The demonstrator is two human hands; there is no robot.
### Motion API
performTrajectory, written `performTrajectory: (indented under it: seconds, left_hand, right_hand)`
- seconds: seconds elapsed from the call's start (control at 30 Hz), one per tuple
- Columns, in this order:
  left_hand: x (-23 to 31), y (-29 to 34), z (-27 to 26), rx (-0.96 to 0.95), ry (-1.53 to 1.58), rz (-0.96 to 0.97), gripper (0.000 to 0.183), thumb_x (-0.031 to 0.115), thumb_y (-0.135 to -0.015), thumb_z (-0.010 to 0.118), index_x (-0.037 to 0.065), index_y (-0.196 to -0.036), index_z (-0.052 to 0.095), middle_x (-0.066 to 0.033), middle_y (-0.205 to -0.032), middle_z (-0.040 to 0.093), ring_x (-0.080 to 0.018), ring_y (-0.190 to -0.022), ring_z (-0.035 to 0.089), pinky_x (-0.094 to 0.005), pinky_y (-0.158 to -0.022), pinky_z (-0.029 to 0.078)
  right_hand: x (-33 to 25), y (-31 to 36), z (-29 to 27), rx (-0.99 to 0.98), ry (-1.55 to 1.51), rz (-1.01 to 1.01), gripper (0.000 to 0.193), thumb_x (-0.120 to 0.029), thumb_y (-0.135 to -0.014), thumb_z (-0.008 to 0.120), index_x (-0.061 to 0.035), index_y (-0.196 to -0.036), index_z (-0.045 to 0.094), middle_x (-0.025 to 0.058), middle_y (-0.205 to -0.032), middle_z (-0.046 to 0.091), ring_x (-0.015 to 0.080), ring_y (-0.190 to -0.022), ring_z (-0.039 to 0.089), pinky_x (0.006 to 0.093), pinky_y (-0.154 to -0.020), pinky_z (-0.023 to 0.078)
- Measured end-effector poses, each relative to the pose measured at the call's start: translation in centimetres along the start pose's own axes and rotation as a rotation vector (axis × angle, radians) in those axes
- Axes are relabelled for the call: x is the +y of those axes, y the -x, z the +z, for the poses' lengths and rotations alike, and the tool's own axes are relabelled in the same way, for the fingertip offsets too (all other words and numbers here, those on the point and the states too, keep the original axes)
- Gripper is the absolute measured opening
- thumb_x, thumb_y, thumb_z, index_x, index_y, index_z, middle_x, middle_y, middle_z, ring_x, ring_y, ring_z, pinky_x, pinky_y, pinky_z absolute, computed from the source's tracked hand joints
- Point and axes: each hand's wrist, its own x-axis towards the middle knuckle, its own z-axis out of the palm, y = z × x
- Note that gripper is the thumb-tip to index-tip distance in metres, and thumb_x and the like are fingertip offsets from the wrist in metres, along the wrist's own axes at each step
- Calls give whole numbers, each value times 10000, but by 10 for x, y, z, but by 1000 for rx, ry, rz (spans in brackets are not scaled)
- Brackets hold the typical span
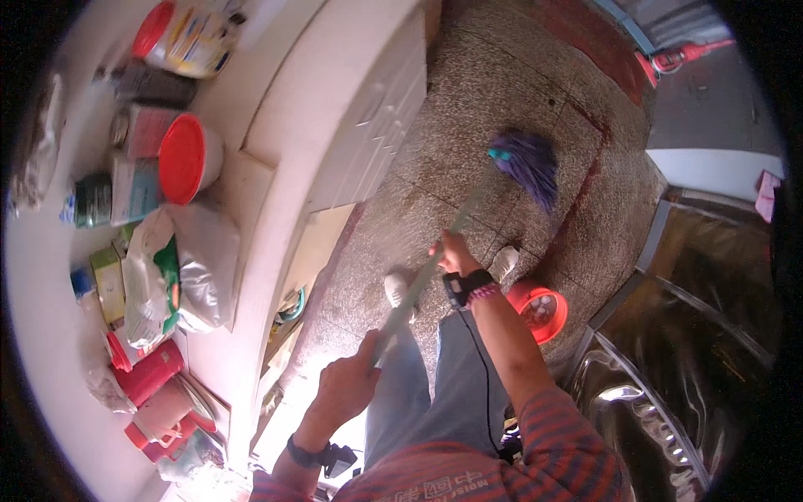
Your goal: The person mops a concrete floor using a mop and a red bucket. They then retrieve pliers from a cabinet drawer and use them to manipulate a wire on the ground.
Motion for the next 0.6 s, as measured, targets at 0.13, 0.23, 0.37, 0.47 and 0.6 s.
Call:
performTrajectory:
  seconds: [0.13, 0.23, 0.37, 0.47, 0.6]
  left_hand:
    - [-66, 33, 32, 1, 311, -131, 552, 168, -851, 547, 113, -1351, 318, -247, -824, 637, -426, -794, 627, -458, -693, 498]
    - [-95, 42, 73, 183, 679, -68, 524, 132, -864, 584, 88, -1345, 380, -212, -795, 602, -266, -760, 633, -351, -679, 473]
    - [-109, 67, 104, 232, 769, -127, 512, 122, -862, 560, 79, -1345, 393, -219, -806, 596, -277, -740, 618, -354, -675, 474]
    - [-120, 90, 120, 185, 857, -206, 533, 177, -854, 549, 103, -1350, 366, -275, -839, 613, -429, -822, 621, -456, -679, 474]
    - [-143, 148, 158, 201, 934, -392, 513, 188, -856, 554, 108, -1335, 391, -273, -812, 604, -425, -798, 621, -450, -650, 471]
  right_hand:
    - [24, 11, 94, 40, 256, 148, 151, -171, -915, 489, -45, -892, 410, 79, -632, 466, 195, -541, 515, 369, -507, 512]
    - [43, 23, 119, 77, 561, 161, 149, -148, -911, 508, -8, -917, 460, 86, -700, 493, 194, -603, 531, 380, -580, 541]
    - [74, 30, 117, 27, 779, 171, 185, -171, -931, 483, -1, -855, 483, 81, -688, 500, 190, -595, 545, 366, -558, 542]
    - [107, 39, 109, 47, 822, 231, 195, -183, -938, 466, -11, -847, 483, 74, -677, 499, 190, -585, 557, 357, -539, 540]
    - [186, 83, 125, -14, 868, 356, 173, -144, -912, 437, -27, -793, 484, 84, -695, 501, 198, -617, 556, 343, -563, 533]
